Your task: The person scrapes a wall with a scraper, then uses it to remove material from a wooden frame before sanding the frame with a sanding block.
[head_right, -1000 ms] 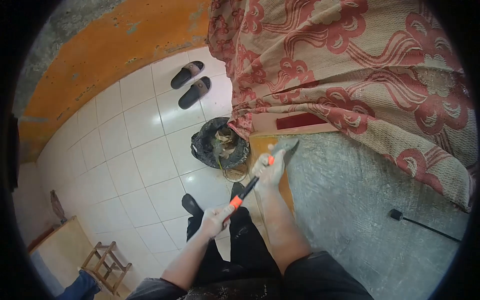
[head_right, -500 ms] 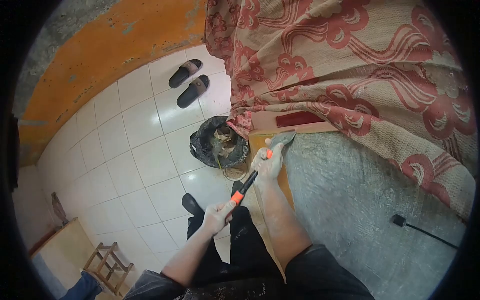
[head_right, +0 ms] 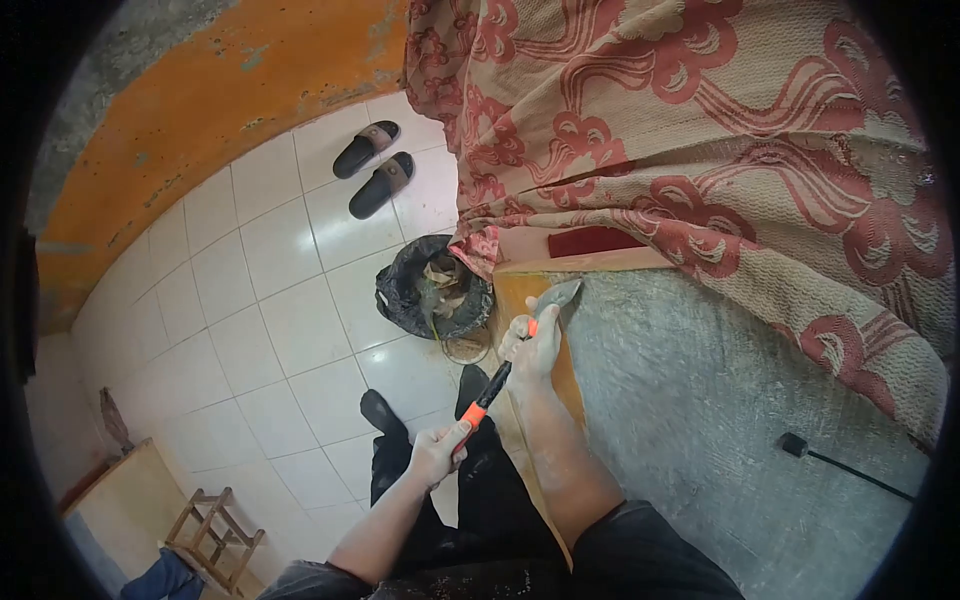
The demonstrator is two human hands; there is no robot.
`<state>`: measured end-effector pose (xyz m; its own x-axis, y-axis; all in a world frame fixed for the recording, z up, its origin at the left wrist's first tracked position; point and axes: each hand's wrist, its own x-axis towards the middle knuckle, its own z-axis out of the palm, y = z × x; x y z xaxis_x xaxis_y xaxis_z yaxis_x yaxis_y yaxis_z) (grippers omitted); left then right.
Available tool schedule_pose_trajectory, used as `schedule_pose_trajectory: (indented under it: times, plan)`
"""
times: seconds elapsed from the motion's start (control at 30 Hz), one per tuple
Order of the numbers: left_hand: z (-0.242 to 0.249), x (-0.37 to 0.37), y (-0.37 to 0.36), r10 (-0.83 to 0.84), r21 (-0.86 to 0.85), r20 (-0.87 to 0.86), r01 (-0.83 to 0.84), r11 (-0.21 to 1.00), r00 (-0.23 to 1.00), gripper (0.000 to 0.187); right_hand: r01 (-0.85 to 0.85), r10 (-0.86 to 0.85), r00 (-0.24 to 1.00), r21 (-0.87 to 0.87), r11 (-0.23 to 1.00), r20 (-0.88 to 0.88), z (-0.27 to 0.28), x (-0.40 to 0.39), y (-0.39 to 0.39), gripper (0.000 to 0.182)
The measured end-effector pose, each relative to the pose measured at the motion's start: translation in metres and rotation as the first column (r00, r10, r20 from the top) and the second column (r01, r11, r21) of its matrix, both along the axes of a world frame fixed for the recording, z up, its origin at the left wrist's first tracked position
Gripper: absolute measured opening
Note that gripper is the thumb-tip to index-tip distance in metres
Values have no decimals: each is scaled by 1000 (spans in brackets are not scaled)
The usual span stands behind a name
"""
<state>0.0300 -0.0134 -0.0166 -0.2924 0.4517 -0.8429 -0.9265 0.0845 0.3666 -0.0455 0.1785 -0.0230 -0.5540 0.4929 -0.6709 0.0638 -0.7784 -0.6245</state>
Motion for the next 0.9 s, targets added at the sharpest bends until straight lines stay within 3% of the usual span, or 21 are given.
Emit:
schedule_pose_trajectory:
  times: [0.17, 0.27, 0.5, 0.6, 0.9]
  plan:
    - [2, -19, 6, 14, -58, -84, -19, 998, 996, 32, 49, -50, 999, -55, 997, -9, 1, -16, 4, 42]
    - [8, -7, 3, 24, -35, -18, -25, 999, 1000, 31, -10, 8, 1000, -54, 998, -30, 2, -5, 3, 43]
    - [-1, -10, 0, 35, -53, -37, -37, 998, 999, 30, 23, -23, 1000, -8, 1000, -1, -9, -1, -1, 43]
    - [-9, -15, -5, 31, 1, 50, -31, 1000, 998, 30, 46, -46, 999, 12, 999, 8, -10, -4, -6, 43]
    - [-19, -21, -13, -47, 2, -17, 47, 999, 999, 35, 40, -39, 999, 38, 998, -37, -22, -5, -5, 44]
